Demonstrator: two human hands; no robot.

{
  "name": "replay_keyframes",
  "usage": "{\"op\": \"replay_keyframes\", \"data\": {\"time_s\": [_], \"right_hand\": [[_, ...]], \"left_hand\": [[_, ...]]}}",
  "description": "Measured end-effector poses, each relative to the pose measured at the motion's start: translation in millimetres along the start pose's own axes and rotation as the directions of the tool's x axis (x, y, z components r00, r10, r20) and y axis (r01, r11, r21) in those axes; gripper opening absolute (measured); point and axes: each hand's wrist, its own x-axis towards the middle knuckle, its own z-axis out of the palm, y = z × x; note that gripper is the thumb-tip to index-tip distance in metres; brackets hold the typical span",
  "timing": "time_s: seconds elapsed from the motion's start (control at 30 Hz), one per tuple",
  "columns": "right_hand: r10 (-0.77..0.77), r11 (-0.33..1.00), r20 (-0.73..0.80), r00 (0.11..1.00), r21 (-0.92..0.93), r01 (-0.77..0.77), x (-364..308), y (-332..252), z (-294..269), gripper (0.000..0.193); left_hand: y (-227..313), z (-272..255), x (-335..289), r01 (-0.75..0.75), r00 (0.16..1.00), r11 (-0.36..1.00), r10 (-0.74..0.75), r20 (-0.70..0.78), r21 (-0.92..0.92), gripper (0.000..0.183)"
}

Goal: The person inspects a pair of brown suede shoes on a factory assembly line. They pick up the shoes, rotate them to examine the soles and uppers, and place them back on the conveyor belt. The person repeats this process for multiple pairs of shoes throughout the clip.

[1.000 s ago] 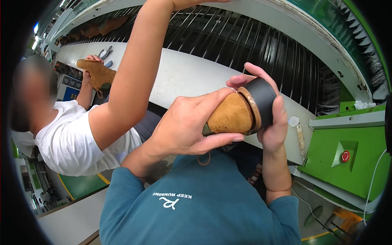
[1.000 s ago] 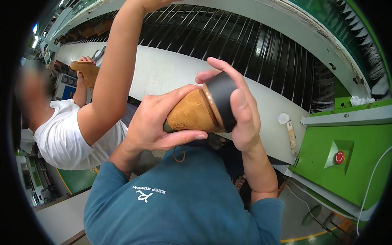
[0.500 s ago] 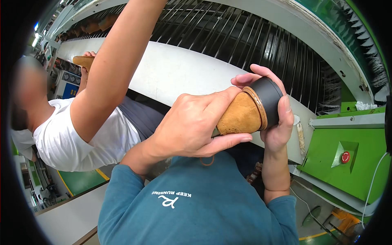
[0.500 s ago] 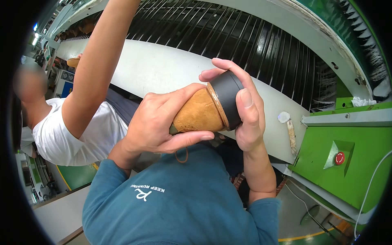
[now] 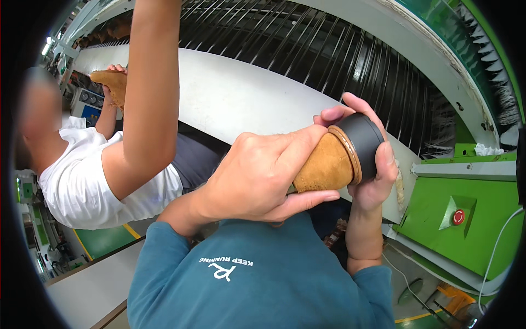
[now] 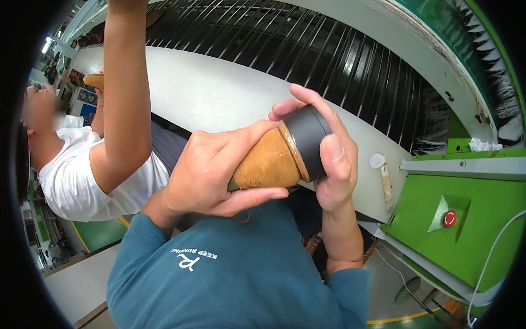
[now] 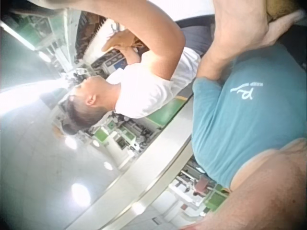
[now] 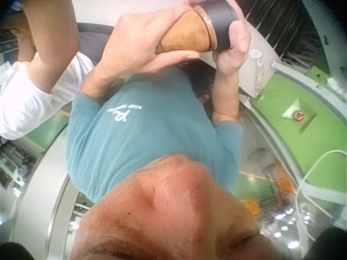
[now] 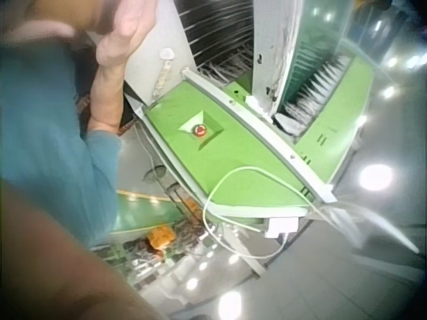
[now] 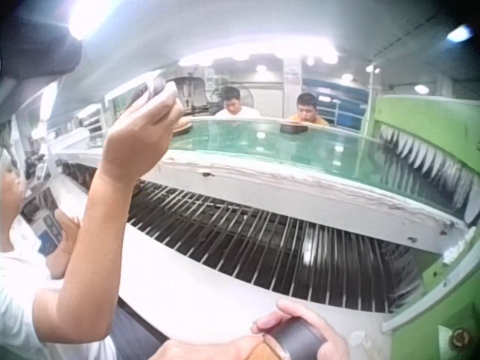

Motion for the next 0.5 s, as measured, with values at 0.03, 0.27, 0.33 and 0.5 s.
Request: {"op": "replay_keyframes", "data": {"time_s": [0.03,0.27,0.33,0.5], "right_hand": [[0.025,1.000,0.003,1.000,-0.005,-0.025,-1,-1,-1,0.089],[0.022,1.000,-0.027,0.999,-0.006,-0.022,-9,-1,-1,0.101],[0.032,0.999,-0.051,0.998,0.040,-0.030,-8,-1,3,0.101],[0.037,0.999,-0.039,0.999,0.041,-0.035,-6,1,1,0.101]], "left_hand": [[1,0,-1,-0.003,1.000,1.000,0.003,0.003,0.004,0.081],[4,2,-3,-0.037,0.999,0.999,0.037,-0.012,0.021,0.082],[3,2,-3,-0.045,0.999,0.999,0.046,-0.020,0.029,0.082],[1,0,-3,-0.020,1.000,1.000,0.020,0.001,0.007,0.082]]}}
